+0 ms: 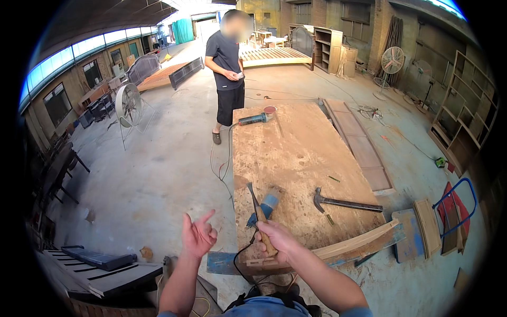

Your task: The person assembles a wooden frame by hammering nails into a wooden plank and using a chisel to carve a groove. The person then picks up a wooden panel and places it on the workbench.

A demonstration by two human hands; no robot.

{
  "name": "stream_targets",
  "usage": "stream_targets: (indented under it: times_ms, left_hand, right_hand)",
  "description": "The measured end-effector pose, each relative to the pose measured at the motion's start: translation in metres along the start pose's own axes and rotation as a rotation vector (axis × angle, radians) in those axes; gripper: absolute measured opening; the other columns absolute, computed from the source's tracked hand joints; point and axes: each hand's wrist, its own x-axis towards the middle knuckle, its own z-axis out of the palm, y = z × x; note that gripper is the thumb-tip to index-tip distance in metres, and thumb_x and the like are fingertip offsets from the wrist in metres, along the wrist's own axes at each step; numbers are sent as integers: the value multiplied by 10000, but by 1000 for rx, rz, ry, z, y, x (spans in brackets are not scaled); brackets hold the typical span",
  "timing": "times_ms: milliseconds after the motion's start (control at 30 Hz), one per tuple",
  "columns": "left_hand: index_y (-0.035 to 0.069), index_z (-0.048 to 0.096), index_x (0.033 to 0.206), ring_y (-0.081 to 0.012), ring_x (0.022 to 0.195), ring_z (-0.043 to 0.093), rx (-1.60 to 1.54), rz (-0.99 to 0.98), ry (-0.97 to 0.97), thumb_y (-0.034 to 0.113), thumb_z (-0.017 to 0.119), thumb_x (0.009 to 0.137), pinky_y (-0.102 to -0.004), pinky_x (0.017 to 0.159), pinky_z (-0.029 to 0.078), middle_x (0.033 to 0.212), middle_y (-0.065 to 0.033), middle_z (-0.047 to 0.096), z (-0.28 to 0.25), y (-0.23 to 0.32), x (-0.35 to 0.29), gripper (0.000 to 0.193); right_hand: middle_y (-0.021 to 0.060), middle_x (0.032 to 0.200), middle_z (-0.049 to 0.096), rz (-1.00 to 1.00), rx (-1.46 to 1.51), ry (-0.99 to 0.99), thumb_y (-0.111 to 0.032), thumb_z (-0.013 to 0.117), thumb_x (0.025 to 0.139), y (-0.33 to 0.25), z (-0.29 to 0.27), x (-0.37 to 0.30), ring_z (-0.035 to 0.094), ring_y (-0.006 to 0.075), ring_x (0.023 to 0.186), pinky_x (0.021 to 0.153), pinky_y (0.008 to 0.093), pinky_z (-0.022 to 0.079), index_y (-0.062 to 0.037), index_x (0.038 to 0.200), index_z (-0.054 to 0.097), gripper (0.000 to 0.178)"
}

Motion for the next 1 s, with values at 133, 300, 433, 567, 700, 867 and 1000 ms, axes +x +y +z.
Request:
stream_targets:
  times_ms: [133,300,433,567,700,867,1000]
  left_hand:
    - [32,268,1537,-302,827,618,81,432,-213,520,444,1025,-391,685,535,700,-36,509,132,73,61,728]
    - [2,285,1527,-242,745,580,598,865,-418,375,457,1052,-335,640,520,677,-33,488,245,52,56,628]
    - [-30,589,1294,-199,685,653,1296,762,-407,90,598,936,-305,652,529,736,-85,665,180,-13,27,378]
    - [23,676,1183,-142,749,693,1820,76,-88,138,648,914,-282,679,537,853,-116,716,73,-87,5,294]
    - [98,692,1128,-309,848,699,1889,-114,-21,284,630,916,-390,735,550,912,-154,711,-1,-130,-34,289]
    - [139,687,1092,-351,877,684,1887,-154,-42,329,626,911,-433,751,546,903,-149,700,-17,-148,-51,269]
    - [89,674,1100,-343,871,692,2000,-169,-126,276,658,887,-418,744,557,912,-144,710,-21,-150,-48,283]
  right_hand:
    - [35,780,548,-239,-153,27,-219,508,1033,-6,4,-30,519,142,527,422,302,423,-85,1013,443,150]
    - [41,778,547,-242,-244,214,-187,509,1023,46,-50,-64,524,144,514,419,295,430,-70,984,469,130]
    - [42,740,538,-157,-237,291,-163,528,1004,105,-74,-70,522,143,491,394,296,421,-61,960,477,122]
    - [45,691,534,-108,-200,372,-154,535,996,140,-91,-85,523,153,477,386,308,431,-55,959,481,119]
    - [46,707,542,-101,-139,461,-164,535,999,153,-93,-100,529,154,492,394,315,436,-53,982,482,124]
    - [44,733,548,-117,-96,502,-175,536,1005,171,-99,-111,534,159,509,416,317,449,-60,1025,481,129]
    - [46,739,547,-86,-83,546,-171,550,999,184,-94,-111,535,161,514,419,319,449,-59,1043,471,144]
